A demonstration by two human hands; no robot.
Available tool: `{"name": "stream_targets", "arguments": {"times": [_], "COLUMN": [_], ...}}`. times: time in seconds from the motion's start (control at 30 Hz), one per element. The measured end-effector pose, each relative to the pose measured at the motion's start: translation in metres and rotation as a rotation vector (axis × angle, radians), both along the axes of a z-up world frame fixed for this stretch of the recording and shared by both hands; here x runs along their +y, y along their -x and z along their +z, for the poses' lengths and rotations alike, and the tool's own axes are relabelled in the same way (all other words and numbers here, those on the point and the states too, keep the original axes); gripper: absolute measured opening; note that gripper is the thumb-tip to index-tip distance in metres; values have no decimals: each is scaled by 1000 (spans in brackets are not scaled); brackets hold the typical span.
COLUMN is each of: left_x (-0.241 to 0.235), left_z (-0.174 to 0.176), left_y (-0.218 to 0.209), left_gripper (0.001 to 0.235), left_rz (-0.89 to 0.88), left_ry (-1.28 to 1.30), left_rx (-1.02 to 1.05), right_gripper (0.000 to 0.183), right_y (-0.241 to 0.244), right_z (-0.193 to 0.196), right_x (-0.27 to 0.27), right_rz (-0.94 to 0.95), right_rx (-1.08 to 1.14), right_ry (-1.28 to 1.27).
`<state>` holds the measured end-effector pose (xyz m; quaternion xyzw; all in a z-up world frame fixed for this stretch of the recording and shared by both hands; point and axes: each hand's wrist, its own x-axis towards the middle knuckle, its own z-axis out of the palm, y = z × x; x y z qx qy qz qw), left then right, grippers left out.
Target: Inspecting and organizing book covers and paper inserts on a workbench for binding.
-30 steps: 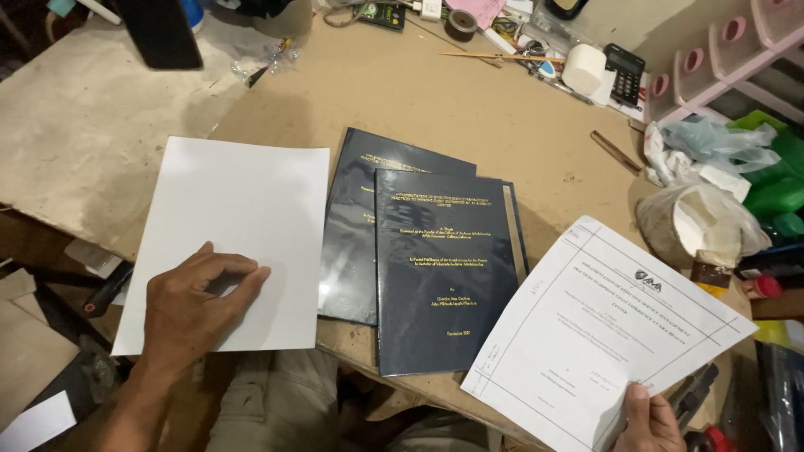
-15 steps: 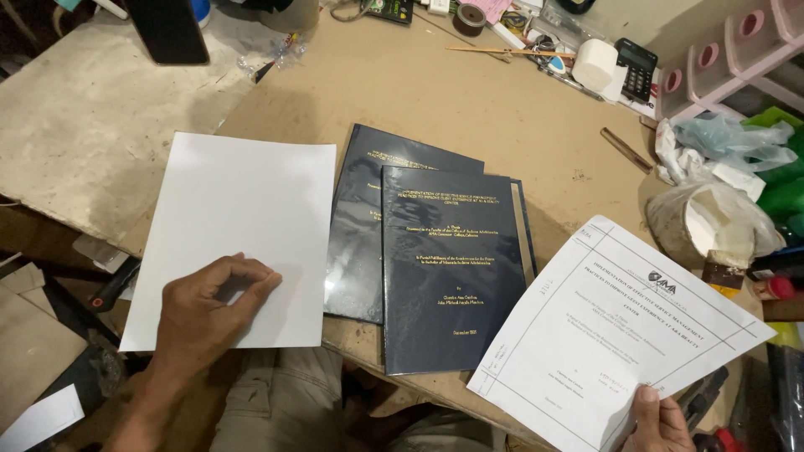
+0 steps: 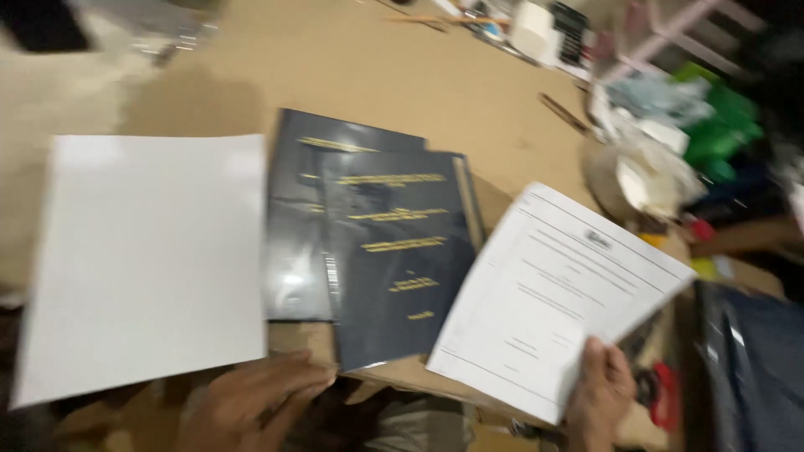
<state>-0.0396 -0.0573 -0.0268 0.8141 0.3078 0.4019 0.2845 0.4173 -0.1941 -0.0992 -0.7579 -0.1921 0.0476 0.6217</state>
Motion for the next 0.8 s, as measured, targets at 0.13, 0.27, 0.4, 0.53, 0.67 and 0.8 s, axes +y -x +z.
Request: {"name": "stream_targets", "arguments": {"times": [0.13, 0.27, 0.4, 0.53, 0.67, 0.8], "left_x": [-27, -41, -52, -59, -51, -51], "left_z": [-12, -19, -51, -70, -76, -86], "left_y": [-16, -36, -44, -51, -46, -48], "left_gripper": [22, 26, 22, 38, 44, 59], "left_rz": [10, -80, -78, 0, -57, 28], "left_ry": [313, 297, 314, 351, 224, 18], "left_rx": [5, 86, 72, 33, 32, 69], "right_gripper": [17, 22, 17, 17, 14, 21], "right_y": [15, 21, 17, 15, 14, 15], "right_z": [27, 34, 27, 24, 23, 24], "right_x": [3, 8, 8, 6, 6, 6], "right_rz": [80, 155, 118, 140, 145, 129], "right_rx": [79, 169, 227, 197, 222, 214], "right_ry": [-87, -177, -232, -220, -248, -216]}}
